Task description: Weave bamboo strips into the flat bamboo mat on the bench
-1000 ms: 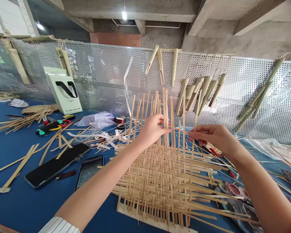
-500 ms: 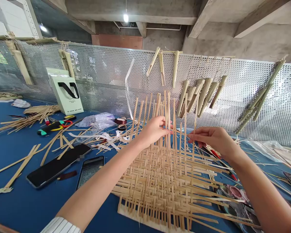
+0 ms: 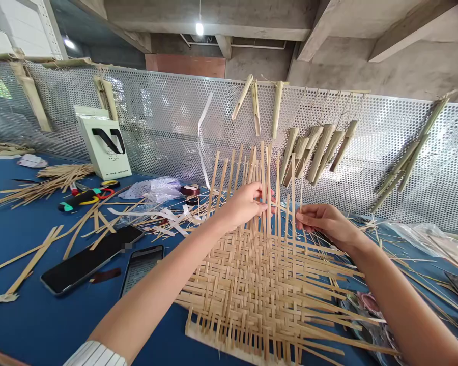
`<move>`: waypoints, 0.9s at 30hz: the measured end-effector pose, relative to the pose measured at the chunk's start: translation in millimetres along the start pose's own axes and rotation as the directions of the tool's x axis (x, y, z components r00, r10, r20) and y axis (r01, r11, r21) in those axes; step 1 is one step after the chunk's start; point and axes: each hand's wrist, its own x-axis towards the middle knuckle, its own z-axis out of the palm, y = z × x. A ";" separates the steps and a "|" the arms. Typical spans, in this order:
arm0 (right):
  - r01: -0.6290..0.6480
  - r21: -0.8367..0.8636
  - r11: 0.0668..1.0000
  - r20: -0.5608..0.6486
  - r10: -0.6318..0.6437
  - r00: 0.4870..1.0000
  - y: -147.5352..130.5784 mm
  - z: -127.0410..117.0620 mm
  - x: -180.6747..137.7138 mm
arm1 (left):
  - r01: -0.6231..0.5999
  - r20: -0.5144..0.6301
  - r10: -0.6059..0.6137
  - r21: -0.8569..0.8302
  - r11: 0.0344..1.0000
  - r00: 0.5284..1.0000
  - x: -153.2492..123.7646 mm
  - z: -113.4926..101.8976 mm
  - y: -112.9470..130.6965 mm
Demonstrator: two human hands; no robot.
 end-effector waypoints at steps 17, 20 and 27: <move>-0.027 0.090 0.996 -0.033 0.030 0.999 -4.1 14.5 0.8 | -0.057 0.042 0.053 0.101 0.993 0.998 0.5 -3.4 -2.3; -0.015 0.087 0.996 -0.023 0.017 1.000 -4.9 14.6 0.5 | -0.078 -0.013 0.082 0.194 0.978 0.997 0.3 -1.5 -3.5; -0.027 0.091 0.996 -0.041 0.031 0.999 -5.1 14.9 1.0 | -0.078 0.042 0.072 0.173 0.982 0.997 1.3 -4.4 -5.2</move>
